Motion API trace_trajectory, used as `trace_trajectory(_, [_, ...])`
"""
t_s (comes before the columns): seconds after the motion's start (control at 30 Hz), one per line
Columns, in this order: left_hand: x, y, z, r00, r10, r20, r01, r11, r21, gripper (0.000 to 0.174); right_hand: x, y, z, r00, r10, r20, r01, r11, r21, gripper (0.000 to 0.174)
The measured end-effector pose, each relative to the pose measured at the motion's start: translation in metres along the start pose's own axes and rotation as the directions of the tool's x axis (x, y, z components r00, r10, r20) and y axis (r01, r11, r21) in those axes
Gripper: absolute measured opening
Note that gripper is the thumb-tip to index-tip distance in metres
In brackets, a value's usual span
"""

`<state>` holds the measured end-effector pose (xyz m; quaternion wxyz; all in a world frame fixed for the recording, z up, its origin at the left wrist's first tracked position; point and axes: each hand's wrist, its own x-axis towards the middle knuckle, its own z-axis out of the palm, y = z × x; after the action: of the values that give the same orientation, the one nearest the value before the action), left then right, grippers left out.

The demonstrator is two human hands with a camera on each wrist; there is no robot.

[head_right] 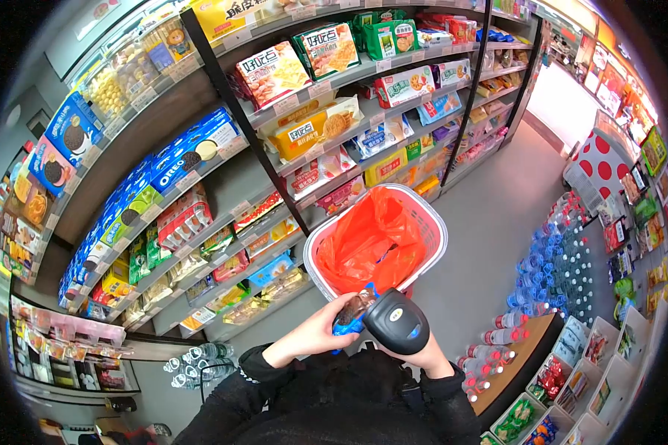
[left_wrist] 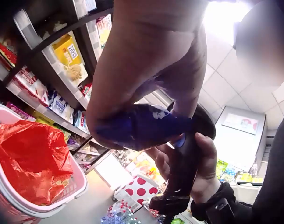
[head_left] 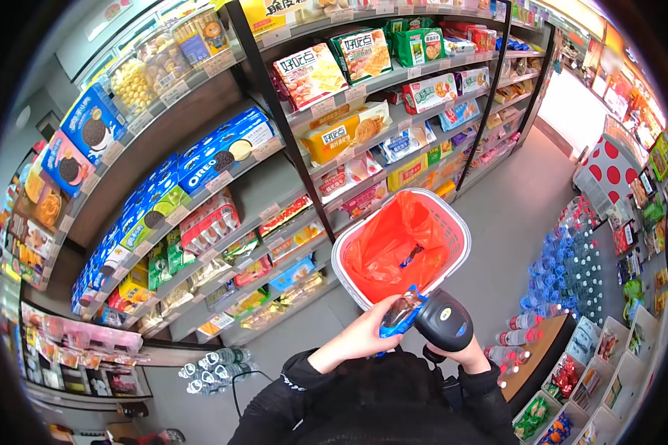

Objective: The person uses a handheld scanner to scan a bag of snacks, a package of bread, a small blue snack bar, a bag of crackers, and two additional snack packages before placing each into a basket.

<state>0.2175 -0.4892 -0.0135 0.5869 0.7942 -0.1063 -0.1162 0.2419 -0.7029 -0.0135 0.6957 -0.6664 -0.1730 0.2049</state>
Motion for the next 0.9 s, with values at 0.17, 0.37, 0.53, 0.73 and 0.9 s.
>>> trace_trajectory(0.17, [0.003,0.024,0.007,0.991,0.042,-0.124,-0.011,0.971,0.238,0.068,-0.006,0.037,-0.026,1.0,-0.015,-0.009,0.016,0.991,0.133,0.069])
trace_trajectory(0.37, [0.004,0.028,0.004,0.964,0.184,-0.193,-0.073,0.878,0.472,0.061,-0.005,0.033,-0.031,0.999,-0.012,-0.038,0.016,0.994,0.111,0.066])
trace_trajectory(0.53, [0.007,0.019,-0.013,0.962,0.232,-0.143,-0.122,0.836,0.534,0.054,0.013,0.004,-0.016,0.989,-0.145,0.039,0.147,0.988,-0.046,0.062])
trace_trajectory(0.73, [0.012,0.006,-0.07,0.954,0.283,-0.101,-0.196,0.84,0.506,0.05,0.047,-0.018,0.013,0.99,-0.103,0.099,0.112,0.989,-0.095,0.058])
trace_trajectory(0.9, [0.025,-0.019,-0.184,0.923,0.242,-0.299,0.014,0.755,0.655,0.049,0.072,0.003,0.026,0.999,-0.023,0.033,0.027,0.994,-0.11,0.056])
